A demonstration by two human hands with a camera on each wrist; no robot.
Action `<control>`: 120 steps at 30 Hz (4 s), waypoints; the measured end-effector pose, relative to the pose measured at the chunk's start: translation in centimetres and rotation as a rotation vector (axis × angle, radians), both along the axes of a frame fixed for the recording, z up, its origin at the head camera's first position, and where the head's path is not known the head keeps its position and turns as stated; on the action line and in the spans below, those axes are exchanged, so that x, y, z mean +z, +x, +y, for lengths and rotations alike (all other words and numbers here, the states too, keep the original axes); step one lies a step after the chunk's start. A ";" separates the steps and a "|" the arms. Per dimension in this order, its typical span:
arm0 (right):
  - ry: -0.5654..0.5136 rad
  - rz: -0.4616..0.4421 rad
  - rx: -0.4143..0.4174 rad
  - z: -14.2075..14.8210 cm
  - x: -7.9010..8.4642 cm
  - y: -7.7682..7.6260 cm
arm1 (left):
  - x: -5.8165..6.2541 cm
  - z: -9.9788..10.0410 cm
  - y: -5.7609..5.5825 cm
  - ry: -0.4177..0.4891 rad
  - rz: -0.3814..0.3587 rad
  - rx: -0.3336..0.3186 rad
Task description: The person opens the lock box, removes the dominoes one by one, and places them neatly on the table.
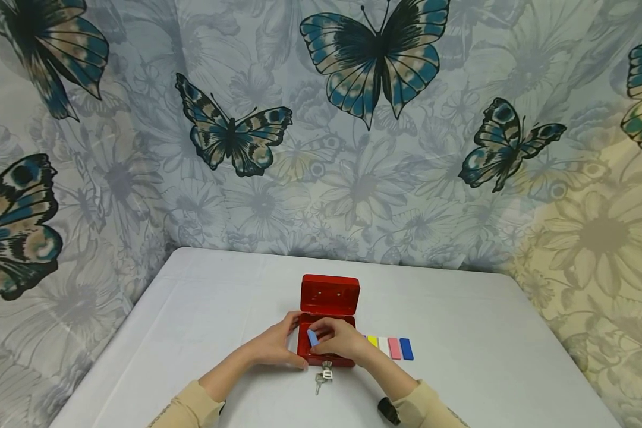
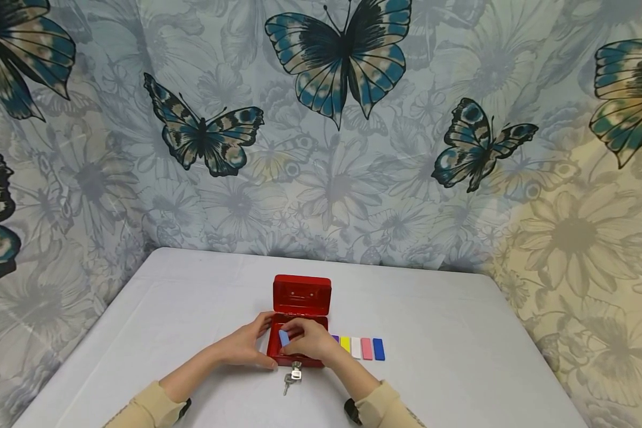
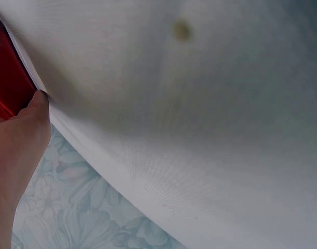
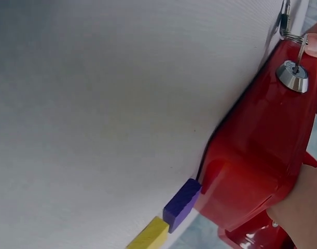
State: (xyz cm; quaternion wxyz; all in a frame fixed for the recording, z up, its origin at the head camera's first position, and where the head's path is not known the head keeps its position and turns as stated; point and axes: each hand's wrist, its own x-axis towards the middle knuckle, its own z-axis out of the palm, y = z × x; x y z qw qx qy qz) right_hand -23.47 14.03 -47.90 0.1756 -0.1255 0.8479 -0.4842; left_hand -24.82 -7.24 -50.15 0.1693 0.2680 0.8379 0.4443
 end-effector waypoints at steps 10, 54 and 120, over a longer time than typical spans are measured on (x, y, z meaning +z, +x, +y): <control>-0.139 -0.092 -0.009 0.7 0.2 -0.1 | -0.1 0.1 0.0 0.004 -0.008 0.005; -0.253 -0.170 -0.151 5.8 2.1 1.9 | -0.1 0.2 0.2 0.005 -0.012 0.029; -0.054 -0.151 -0.455 18.8 0.6 4.6 | 0.1 0.3 0.3 -0.005 -0.019 0.032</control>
